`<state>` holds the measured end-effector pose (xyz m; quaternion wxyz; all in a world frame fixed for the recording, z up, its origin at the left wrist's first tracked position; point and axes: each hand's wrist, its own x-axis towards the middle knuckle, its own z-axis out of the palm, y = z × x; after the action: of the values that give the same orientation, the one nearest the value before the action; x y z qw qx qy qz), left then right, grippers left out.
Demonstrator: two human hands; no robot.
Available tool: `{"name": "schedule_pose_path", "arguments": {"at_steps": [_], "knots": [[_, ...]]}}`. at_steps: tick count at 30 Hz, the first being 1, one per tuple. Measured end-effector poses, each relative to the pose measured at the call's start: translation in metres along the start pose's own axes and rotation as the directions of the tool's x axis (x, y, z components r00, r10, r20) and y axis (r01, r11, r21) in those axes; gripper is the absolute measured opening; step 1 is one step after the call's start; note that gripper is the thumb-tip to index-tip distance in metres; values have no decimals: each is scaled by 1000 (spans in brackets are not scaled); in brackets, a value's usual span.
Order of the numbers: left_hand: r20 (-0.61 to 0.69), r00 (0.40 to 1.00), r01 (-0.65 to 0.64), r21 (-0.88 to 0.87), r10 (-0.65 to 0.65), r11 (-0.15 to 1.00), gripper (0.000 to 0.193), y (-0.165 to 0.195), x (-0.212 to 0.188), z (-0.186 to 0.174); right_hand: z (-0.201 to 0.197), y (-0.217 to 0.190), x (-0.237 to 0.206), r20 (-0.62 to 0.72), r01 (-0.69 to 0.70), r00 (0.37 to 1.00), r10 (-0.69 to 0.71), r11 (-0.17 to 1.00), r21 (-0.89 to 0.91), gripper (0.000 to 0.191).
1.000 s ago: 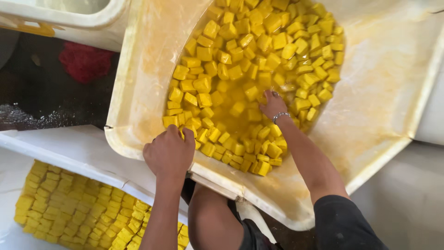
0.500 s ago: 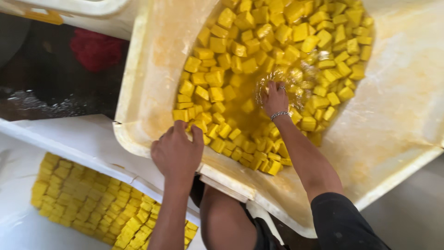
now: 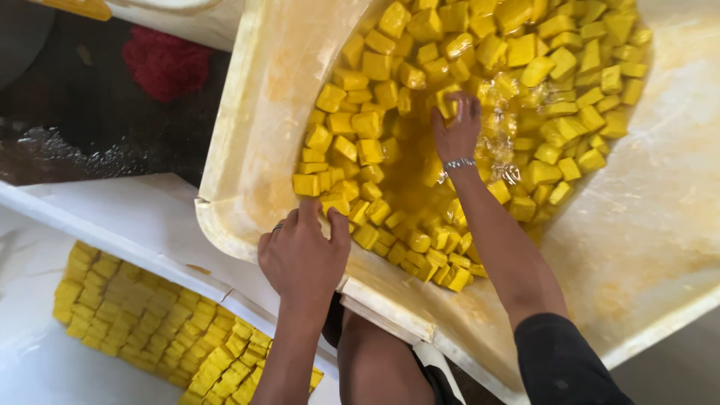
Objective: The person sits on the floor between two large plastic bins of yellow tofu blocks. They pick blocks one at a time from a bin of water and arrange them in tight rows in a second bin, occasionally turning or repositioning blocks to fit them neatly.
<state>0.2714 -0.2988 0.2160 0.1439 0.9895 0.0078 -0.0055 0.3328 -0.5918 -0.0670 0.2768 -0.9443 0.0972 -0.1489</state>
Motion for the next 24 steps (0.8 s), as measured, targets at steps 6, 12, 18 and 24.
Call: {"name": "schedule_pose_path", "arguments": {"at_steps": [6,12,18,24], "knots": [[-18,1000,-7,-28,6,1000,17,-1,2,-1,30,-22,7,319,-107,928,192,959,-263,65],[-47,999,-21,-36,19,999,17,1,3,-4,17,-22,23,253,-96,960,121,990,-107,65],[-37,999,37,-54,-39,998,16,2,3,-2,17,-26,24,121,-49,992,31,988,145,73],[-30,998,52,-31,-53,998,17,-1,3,1,12,-31,9,235,-335,928,290,925,181,71]]}}
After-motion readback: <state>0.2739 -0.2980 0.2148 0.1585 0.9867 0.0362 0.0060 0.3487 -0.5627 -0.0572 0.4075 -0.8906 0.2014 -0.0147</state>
